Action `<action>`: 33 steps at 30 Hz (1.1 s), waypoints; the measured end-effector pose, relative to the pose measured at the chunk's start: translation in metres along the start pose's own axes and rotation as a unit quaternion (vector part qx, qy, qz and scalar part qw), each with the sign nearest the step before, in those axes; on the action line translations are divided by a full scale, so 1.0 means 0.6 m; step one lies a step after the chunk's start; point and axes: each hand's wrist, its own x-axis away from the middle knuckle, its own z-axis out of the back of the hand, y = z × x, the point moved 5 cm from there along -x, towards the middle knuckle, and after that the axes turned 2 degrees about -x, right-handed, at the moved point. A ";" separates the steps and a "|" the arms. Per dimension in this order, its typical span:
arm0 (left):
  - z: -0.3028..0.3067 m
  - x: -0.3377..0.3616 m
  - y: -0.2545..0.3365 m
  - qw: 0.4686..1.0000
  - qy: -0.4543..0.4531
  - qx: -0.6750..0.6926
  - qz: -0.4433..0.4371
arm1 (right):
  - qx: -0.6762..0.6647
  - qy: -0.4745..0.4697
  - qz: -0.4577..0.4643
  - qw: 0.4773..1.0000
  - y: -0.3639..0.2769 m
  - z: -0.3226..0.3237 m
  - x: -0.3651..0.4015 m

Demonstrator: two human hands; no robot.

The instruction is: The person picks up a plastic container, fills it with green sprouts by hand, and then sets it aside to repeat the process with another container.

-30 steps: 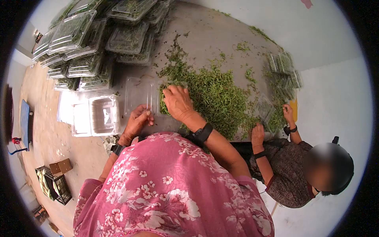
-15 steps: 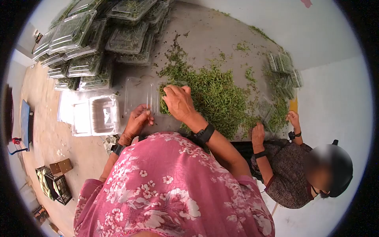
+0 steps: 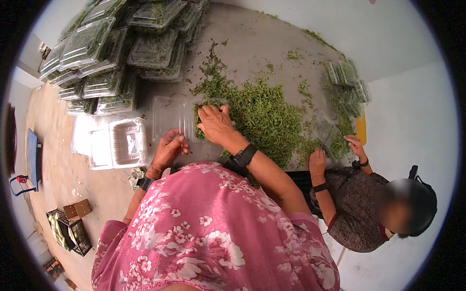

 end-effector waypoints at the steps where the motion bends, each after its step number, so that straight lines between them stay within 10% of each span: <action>1: 0.001 0.000 -0.001 1.000 -0.001 0.002 -0.002 | -0.015 0.011 0.004 1.000 0.000 0.002 0.000; 12: 0.002 0.000 -0.003 1.000 -0.007 0.013 -0.013 | -0.087 0.187 -0.045 0.978 0.034 0.087 0.043; 27: 0.002 -0.002 -0.001 1.000 -0.006 0.003 -0.008 | 0.040 -0.013 0.013 0.999 -0.015 0.005 0.054; 33: 0.004 -0.002 -0.003 1.000 -0.001 0.006 -0.014 | -0.001 0.071 0.047 0.996 -0.015 0.026 0.059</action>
